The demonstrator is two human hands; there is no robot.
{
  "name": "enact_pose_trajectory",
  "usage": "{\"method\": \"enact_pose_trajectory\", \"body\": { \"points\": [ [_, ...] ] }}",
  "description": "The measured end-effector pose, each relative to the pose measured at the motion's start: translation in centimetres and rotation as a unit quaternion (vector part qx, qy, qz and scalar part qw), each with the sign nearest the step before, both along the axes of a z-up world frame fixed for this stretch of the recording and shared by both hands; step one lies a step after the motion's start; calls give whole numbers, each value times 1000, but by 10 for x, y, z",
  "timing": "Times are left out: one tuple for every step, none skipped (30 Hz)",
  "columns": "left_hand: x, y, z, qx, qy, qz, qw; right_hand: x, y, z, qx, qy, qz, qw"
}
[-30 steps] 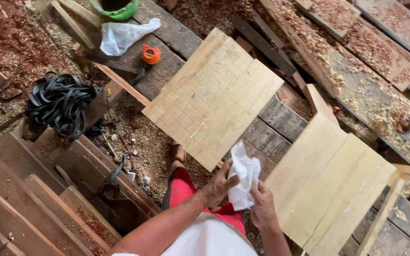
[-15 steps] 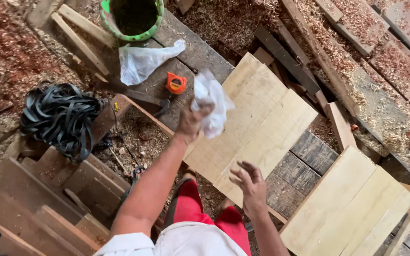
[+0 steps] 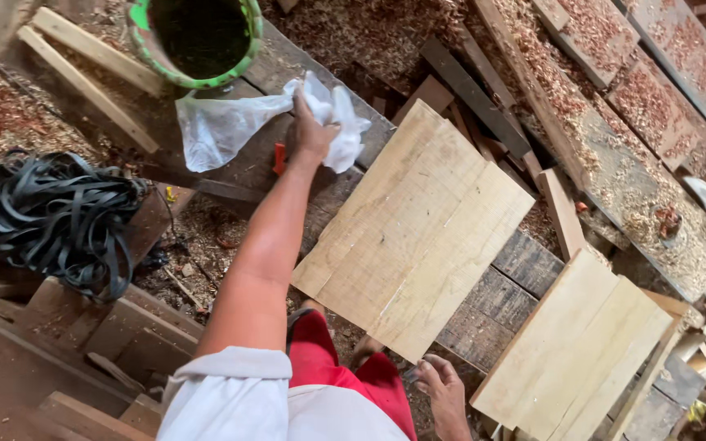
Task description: The person applies glue to the edges of wooden boards using a small applicator and spreads it with their finger before wiping off excess with a cloth.
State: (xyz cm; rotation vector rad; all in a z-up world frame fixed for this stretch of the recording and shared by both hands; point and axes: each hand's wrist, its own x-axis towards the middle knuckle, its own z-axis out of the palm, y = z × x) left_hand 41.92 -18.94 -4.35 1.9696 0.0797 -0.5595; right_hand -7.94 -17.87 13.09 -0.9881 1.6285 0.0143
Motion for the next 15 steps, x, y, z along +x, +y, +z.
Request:
{"method": "enact_pose_trajectory", "body": {
  "points": [
    [9, 5, -3, 203, -24, -82, 975, 7, -1, 7, 22, 15, -15, 1000],
    [14, 13, -12, 202, -23, -87, 975, -3, -1, -5, 22, 16, -20, 999],
    [18, 18, -21, 217, -66, -89, 970, -15, 1, -17, 11, 17, -38, 999],
    [22, 21, -31, 230, -109, -91, 963, -27, 3, -29, 1, 19, -56, 998],
    [28, 30, -40, 232, -106, -104, 961, -31, 6, -32, 5, 24, -68, 997],
    [33, 37, -50, 245, -114, -89, 959, -36, 7, -35, 5, 13, -61, 998],
    [40, 41, -59, 255, -126, -80, 955, -40, 14, -40, 5, 1, -60, 998],
    [41, 55, -47, 256, -128, -99, 953, -33, 14, -32, 8, 4, -79, 997],
    [43, 55, -35, 293, -109, -108, 944, -27, 16, -23, 24, 29, -45, 998],
    [44, 51, -24, 330, -93, -117, 932, -23, 15, -13, 42, 52, -12, 998],
    [36, 57, -19, 317, -100, -157, 930, -27, 21, -15, 35, 59, -53, 996],
    [30, 60, -14, 122, -151, -87, 977, -33, 25, -15, 52, 74, -26, 996],
    [30, 60, -7, -85, -183, -6, 979, -38, 20, -18, 68, 83, 6, 994],
    [6, 54, 18, -103, -176, -39, 978, -50, 25, -18, 59, 84, -31, 994],
    [-12, 63, 46, 3, -226, -55, 973, -59, 27, -21, 65, 73, -38, 995]
  ]
}}
